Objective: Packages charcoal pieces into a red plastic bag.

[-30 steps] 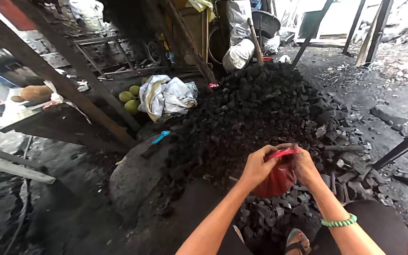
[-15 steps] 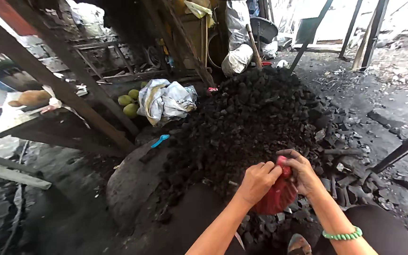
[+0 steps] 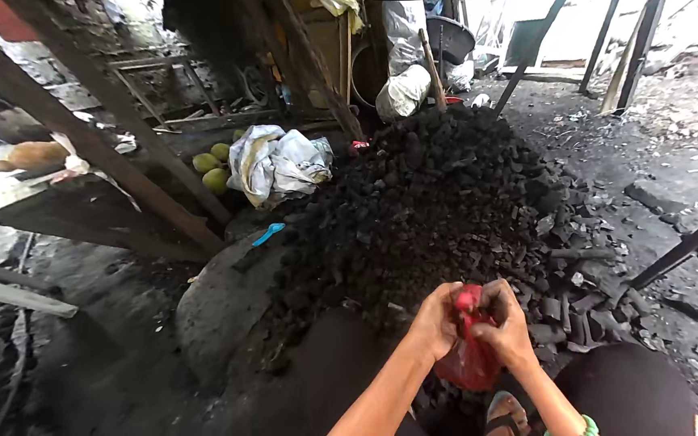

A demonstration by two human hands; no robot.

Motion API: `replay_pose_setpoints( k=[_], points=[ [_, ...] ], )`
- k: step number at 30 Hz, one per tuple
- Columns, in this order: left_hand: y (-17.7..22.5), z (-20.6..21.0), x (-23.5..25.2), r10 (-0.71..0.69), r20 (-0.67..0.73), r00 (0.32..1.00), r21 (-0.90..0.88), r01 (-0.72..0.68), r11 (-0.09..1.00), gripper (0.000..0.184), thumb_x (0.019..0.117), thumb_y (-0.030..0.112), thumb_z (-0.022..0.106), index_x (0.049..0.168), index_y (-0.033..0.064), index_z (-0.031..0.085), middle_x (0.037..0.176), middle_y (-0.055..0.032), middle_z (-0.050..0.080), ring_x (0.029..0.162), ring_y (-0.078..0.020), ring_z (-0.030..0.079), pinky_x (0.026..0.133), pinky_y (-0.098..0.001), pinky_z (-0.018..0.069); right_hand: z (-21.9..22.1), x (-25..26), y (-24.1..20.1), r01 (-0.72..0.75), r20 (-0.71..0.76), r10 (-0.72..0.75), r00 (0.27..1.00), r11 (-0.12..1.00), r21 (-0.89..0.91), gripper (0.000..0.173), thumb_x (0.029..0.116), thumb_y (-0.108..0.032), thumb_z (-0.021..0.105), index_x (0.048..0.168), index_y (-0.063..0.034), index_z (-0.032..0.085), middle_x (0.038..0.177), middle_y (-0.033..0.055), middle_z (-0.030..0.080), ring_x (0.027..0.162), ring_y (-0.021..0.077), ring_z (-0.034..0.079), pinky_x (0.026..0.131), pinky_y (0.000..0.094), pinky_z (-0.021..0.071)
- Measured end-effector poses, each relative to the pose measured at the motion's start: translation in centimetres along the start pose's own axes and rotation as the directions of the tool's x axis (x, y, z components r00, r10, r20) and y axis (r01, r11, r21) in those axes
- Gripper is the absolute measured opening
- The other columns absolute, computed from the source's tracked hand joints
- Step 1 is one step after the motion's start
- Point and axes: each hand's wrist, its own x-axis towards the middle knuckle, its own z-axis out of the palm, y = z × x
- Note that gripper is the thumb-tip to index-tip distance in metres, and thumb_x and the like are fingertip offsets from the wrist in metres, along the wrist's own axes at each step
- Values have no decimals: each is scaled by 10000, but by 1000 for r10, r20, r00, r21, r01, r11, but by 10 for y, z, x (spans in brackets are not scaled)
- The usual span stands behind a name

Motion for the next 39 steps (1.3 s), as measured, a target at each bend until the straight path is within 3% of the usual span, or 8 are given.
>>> replay_pose_setpoints(
  k=[2, 7, 9, 13, 19, 28, 33, 39],
  points=[
    [3, -4, -6, 31, 25, 999, 176, -35, 984, 449, 1123, 357, 313, 926, 70, 597, 784, -22, 612, 693, -104, 603, 674, -256, 525, 2, 1, 1, 107, -16, -109, 994, 987, -117, 573, 697, -530, 848, 950, -52, 659, 945, -21, 626, 860, -20, 609, 776, 178, 553],
    [9, -9, -14, 99, 126, 987, 498, -149, 854, 535, 1127, 404, 258, 1069, 40, 645, 872, -6, 616, 719, -67, 557, 705, -237, 487, 0, 17, 6, 245, 14, -252, 968, 923, -298, 387, 992, -351, 621, 768, -41, 686, 732, -13, 606, 695, -10, 577, 681, 157, 504],
    [12, -4, -17, 179, 144, 973, 755, -225, 616, 503, 1120, 386, 329, 1121, 17, 671, 878, -31, 589, 704, -99, 539, 680, -276, 479, -4, 27, 8, 373, 82, -381, 921, 801, -469, 413, 994, -297, 583, 684, -32, 651, 657, 36, 553, 634, 110, 565, 607, 258, 492],
    [21, 7, -30, 203, 199, 959, 964, -229, 135, 488, 1096, 424, 408, 1212, 62, 714, 1247, -183, 564, 1081, -289, 609, 947, -469, 510, -9, 42, -2, 571, 253, -563, 787, 510, -643, 285, 860, -162, 612, 609, -26, 603, 618, 100, 576, 592, 267, 607, 533, 406, 481],
    [0, -50, -40, 64, 190, 980, 906, -200, 374, 386, 1069, 265, 502, 1365, 17, 509, 945, -100, 667, 744, -151, 632, 719, -342, 540, -59, 38, 17, 537, 374, -395, 839, 492, -685, 241, 839, -152, 634, 660, 10, 627, 678, 155, 635, 650, 337, 677, 590, 501, 546],
    [-12, -109, -10, -125, 55, 991, 735, 45, 676, 137, 1048, 122, 534, 1039, 46, 647, 645, 82, 476, 494, 3, 391, 455, -156, 307, -48, -16, 36, 433, 354, -251, 901, 576, -693, 249, 832, -159, 637, 650, 10, 625, 650, 148, 624, 609, 323, 674, 548, 489, 546],
    [-2, -88, 24, 91, -93, 991, 718, 4, 696, 143, 1046, 93, 547, 1033, -3, 652, 676, 36, 478, 526, -26, 390, 494, -176, 321, 4, -62, 20, 474, 326, -345, 880, 665, -576, 240, 872, -167, 642, 676, -29, 656, 667, 111, 666, 622, 249, 688, 573, 389, 577],
    [9, -40, 18, 35, 142, 989, 854, -140, 502, 234, 1057, 162, 557, 1153, -24, 662, 938, -90, 654, 775, -109, 569, 754, -303, 494, 27, -35, -3, 504, 259, -437, 861, 671, -543, 318, 983, -255, 610, 746, -57, 685, 744, 92, 707, 712, 202, 714, 685, 334, 608]
  ],
)
